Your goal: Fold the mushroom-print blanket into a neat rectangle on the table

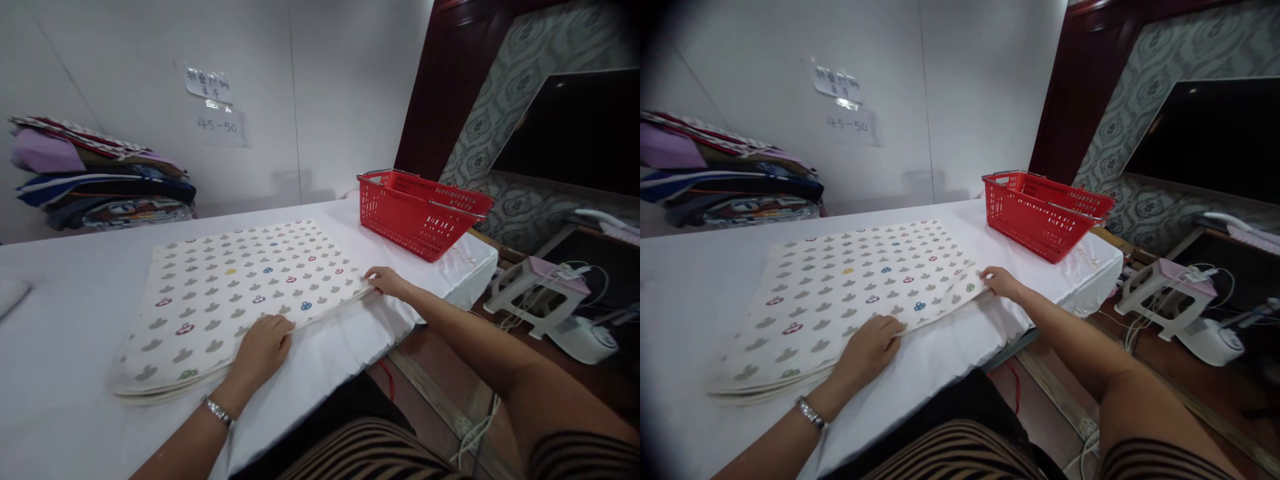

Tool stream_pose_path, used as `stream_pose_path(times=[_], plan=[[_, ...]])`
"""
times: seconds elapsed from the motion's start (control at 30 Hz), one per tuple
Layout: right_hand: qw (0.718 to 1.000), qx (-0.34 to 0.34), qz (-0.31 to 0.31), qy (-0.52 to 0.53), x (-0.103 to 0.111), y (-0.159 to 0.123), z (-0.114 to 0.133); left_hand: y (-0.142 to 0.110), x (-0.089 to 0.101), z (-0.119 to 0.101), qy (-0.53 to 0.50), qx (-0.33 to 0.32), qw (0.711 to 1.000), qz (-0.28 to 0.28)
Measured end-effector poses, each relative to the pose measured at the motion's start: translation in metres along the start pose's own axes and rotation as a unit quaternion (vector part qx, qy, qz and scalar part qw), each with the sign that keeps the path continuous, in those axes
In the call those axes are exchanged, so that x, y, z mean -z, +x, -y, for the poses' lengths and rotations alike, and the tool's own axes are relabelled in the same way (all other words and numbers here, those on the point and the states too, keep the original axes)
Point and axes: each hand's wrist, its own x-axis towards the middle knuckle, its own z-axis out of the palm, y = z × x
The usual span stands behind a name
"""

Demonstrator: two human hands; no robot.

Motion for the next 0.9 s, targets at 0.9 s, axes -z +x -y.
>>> stream_pose_path(times=[0.9], plan=[[0.994, 0.074, -0.036, 0.076, -0.006, 0.004, -0.012, 0.001, 0.001, 0.005, 0.049, 0.005, 0.996, -0.073]])
